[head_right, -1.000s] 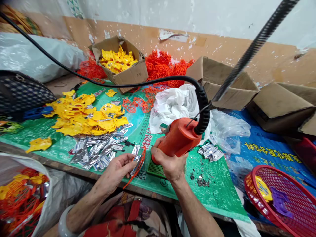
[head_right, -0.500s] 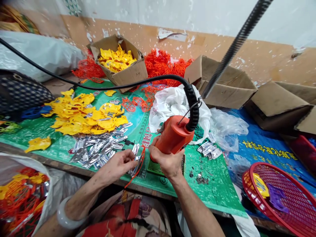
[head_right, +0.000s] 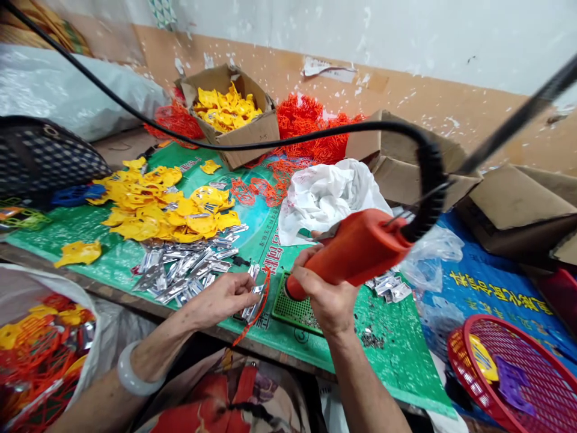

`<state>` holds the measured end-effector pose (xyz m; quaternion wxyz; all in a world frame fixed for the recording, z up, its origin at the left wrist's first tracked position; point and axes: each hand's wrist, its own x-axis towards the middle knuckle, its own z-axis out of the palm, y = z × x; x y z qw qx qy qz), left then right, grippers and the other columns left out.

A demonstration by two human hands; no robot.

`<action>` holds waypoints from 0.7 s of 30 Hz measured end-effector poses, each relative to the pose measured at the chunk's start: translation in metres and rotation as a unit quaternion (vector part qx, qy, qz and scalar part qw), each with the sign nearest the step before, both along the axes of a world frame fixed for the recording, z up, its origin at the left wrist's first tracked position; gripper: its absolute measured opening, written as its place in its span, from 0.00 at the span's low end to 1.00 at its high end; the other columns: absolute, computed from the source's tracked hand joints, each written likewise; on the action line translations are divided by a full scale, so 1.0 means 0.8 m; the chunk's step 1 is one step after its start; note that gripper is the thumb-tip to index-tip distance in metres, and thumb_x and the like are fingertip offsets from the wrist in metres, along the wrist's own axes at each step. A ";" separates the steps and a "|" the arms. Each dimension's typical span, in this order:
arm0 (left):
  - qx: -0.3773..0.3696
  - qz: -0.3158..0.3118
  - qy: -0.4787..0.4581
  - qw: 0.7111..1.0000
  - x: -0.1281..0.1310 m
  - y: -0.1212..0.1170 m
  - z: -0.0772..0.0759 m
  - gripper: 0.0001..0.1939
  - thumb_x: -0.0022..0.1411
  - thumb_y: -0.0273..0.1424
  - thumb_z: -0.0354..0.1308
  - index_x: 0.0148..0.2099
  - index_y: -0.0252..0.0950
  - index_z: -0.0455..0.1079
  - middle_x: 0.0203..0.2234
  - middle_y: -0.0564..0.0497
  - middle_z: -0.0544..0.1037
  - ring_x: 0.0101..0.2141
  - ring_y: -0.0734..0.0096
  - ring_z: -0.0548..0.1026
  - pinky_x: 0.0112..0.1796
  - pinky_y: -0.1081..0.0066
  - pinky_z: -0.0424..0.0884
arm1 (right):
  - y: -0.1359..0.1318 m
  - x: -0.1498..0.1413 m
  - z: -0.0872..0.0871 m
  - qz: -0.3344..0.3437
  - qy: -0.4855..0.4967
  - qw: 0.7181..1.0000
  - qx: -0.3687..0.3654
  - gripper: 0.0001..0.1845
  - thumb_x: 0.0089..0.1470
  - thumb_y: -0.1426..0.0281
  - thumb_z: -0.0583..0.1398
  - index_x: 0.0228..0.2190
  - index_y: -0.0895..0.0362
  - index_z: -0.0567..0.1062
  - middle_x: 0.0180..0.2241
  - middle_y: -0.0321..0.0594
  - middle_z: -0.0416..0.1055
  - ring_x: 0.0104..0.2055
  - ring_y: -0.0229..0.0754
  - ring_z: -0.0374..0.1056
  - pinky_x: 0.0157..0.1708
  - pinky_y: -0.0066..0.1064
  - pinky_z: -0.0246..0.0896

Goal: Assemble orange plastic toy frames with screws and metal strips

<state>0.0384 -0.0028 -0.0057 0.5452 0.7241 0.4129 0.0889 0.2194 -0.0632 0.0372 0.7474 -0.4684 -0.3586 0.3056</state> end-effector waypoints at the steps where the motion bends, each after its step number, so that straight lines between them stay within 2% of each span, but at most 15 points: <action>1: 0.002 0.000 -0.003 1.000 0.000 0.000 -0.002 0.11 0.56 0.38 0.56 0.26 0.37 0.63 0.17 0.59 0.62 0.21 0.74 0.60 0.23 0.73 0.52 | -0.002 0.001 0.008 0.015 0.002 1.000 0.013 0.21 0.38 0.75 0.65 0.39 0.52 0.74 0.22 0.30 0.70 0.23 0.39 0.67 0.27 0.35 0.65; 5: 0.007 -0.003 -0.011 1.000 0.001 -0.002 -0.009 0.12 0.56 0.38 0.56 0.26 0.37 0.63 0.17 0.58 0.64 0.22 0.73 0.62 0.23 0.74 0.53 | -0.015 -0.001 0.032 0.084 0.032 0.994 0.056 0.22 0.41 0.77 0.63 0.41 0.51 0.73 0.24 0.31 0.72 0.25 0.39 0.68 0.29 0.35 0.66; 8: 0.009 -0.004 -0.014 1.000 0.002 -0.003 -0.012 0.12 0.56 0.39 0.56 0.26 0.37 0.63 0.17 0.58 0.65 0.22 0.73 0.62 0.22 0.74 0.52 | -0.025 -0.011 0.039 0.134 0.050 0.986 0.080 0.20 0.44 0.77 0.63 0.41 0.51 0.73 0.26 0.31 0.73 0.27 0.38 0.69 0.32 0.36 0.68; 14: 0.004 -0.003 -0.019 1.000 0.004 -0.004 -0.008 0.10 0.54 0.37 0.56 0.27 0.36 0.66 0.18 0.57 0.65 0.22 0.73 0.62 0.22 0.74 0.52 | -0.032 -0.030 0.034 0.168 0.032 0.983 0.066 0.25 0.47 0.72 0.66 0.48 0.51 0.70 0.27 0.31 0.73 0.28 0.40 0.69 0.33 0.37 0.67; 21: 0.000 -0.001 -0.023 1.000 0.003 -0.006 -0.003 0.09 0.53 0.36 0.54 0.28 0.35 0.67 0.18 0.56 0.66 0.23 0.72 0.63 0.22 0.74 0.53 | -0.030 -0.036 0.028 0.188 0.029 0.979 0.069 0.22 0.50 0.71 0.66 0.46 0.48 0.70 0.29 0.30 0.73 0.30 0.39 0.68 0.36 0.37 0.65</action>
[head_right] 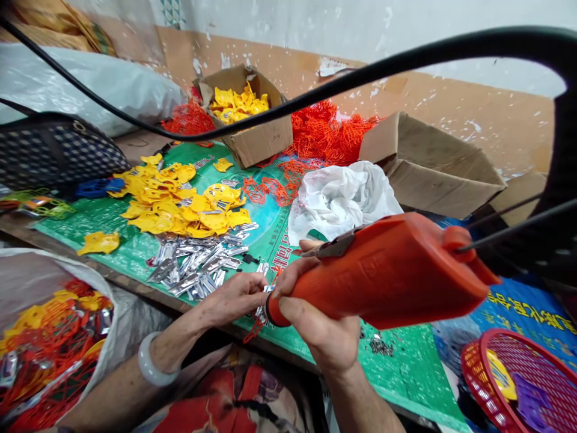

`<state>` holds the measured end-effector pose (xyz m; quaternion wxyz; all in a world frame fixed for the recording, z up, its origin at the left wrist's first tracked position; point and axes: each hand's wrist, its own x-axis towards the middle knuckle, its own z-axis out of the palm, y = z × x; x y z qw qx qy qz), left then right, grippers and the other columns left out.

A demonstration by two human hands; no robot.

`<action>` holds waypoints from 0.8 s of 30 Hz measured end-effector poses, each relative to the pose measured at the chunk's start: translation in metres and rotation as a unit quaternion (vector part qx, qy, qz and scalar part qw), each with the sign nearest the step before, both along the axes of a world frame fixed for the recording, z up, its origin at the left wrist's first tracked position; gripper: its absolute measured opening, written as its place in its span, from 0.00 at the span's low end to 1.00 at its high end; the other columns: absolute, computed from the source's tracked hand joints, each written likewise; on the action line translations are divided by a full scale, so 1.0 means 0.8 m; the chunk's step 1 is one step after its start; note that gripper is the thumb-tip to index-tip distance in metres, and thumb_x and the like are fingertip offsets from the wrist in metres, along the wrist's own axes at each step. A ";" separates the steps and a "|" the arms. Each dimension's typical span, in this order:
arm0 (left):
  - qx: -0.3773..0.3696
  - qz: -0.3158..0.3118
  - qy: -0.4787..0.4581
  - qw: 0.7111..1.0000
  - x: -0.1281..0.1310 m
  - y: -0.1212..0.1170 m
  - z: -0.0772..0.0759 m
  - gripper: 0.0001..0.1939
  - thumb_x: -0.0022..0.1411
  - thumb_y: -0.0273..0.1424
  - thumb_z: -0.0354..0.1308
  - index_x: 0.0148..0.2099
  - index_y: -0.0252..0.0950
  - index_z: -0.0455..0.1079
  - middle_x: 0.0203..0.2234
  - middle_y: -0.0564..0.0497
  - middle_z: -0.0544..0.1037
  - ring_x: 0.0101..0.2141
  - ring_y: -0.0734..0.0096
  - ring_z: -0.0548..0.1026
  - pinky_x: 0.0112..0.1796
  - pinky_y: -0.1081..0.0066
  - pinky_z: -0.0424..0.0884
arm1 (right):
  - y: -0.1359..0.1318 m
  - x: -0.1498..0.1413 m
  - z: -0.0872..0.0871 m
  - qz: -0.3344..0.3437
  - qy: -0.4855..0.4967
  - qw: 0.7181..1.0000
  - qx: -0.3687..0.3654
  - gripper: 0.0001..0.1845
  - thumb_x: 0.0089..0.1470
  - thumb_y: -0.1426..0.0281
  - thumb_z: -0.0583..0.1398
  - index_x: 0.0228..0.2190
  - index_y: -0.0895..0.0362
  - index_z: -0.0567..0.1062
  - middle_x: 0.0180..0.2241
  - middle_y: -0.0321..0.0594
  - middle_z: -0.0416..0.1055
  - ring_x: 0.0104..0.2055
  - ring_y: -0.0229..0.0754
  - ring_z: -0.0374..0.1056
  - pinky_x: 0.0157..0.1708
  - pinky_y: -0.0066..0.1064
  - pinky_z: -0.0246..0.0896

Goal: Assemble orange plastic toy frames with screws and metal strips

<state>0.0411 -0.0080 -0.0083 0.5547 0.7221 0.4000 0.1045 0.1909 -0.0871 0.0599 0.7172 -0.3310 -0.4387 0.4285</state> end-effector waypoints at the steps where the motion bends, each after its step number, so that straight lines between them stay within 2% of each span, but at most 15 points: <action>1: 0.001 0.000 0.000 1.000 0.000 0.000 0.000 0.09 0.54 0.36 0.54 0.28 0.35 0.67 0.18 0.56 0.66 0.23 0.72 0.63 0.22 0.75 0.53 | -0.001 0.001 -0.001 -0.001 -0.002 1.000 -0.001 0.22 0.50 0.71 0.66 0.47 0.48 0.70 0.29 0.30 0.73 0.30 0.39 0.68 0.36 0.37 0.65; 5: 0.003 -0.003 -0.001 1.000 0.002 -0.001 -0.001 0.09 0.54 0.36 0.55 0.28 0.35 0.67 0.19 0.56 0.65 0.23 0.72 0.63 0.22 0.75 0.52 | -0.004 0.005 -0.006 -0.003 -0.020 1.000 -0.015 0.19 0.51 0.68 0.65 0.46 0.49 0.70 0.30 0.31 0.73 0.32 0.40 0.69 0.40 0.40 0.64; 9: 0.000 -0.004 -0.006 1.000 0.003 -0.001 -0.004 0.10 0.54 0.37 0.54 0.28 0.36 0.67 0.18 0.57 0.63 0.23 0.73 0.62 0.22 0.74 0.51 | -0.004 0.008 -0.011 -0.014 -0.075 0.996 -0.039 0.14 0.49 0.65 0.65 0.40 0.49 0.72 0.28 0.32 0.71 0.32 0.43 0.69 0.39 0.42 0.65; 12: -0.004 -0.004 -0.013 1.000 0.003 -0.002 -0.006 0.10 0.53 0.37 0.54 0.27 0.36 0.65 0.17 0.58 0.62 0.22 0.73 0.61 0.22 0.74 0.50 | -0.002 0.009 -0.011 -0.011 -0.111 0.992 -0.058 0.15 0.47 0.63 0.66 0.38 0.47 0.71 0.27 0.31 0.70 0.31 0.44 0.69 0.38 0.42 0.66; 16: -0.009 -0.003 -0.020 1.000 0.004 -0.002 -0.005 0.09 0.52 0.37 0.54 0.27 0.36 0.64 0.16 0.59 0.61 0.21 0.74 0.59 0.22 0.74 0.50 | -0.002 0.008 -0.010 -0.008 -0.107 0.992 -0.063 0.21 0.45 0.64 0.67 0.42 0.46 0.70 0.26 0.31 0.68 0.30 0.43 0.67 0.36 0.41 0.66; 20: -0.013 -0.005 -0.026 1.000 0.006 -0.003 -0.001 0.10 0.52 0.37 0.53 0.26 0.36 0.64 0.16 0.59 0.61 0.21 0.75 0.58 0.22 0.73 0.50 | -0.004 0.005 -0.010 -0.022 -0.092 0.994 -0.061 0.18 0.46 0.66 0.66 0.41 0.49 0.71 0.26 0.32 0.68 0.31 0.43 0.67 0.37 0.41 0.66; 24: -0.019 -0.004 -0.031 0.999 0.009 -0.005 0.003 0.10 0.53 0.37 0.53 0.24 0.37 0.62 0.17 0.58 0.61 0.22 0.74 0.58 0.23 0.73 0.51 | -0.002 0.001 -0.007 -0.027 -0.100 0.993 -0.049 0.14 0.46 0.67 0.66 0.37 0.48 0.71 0.26 0.32 0.67 0.29 0.43 0.66 0.35 0.41 0.67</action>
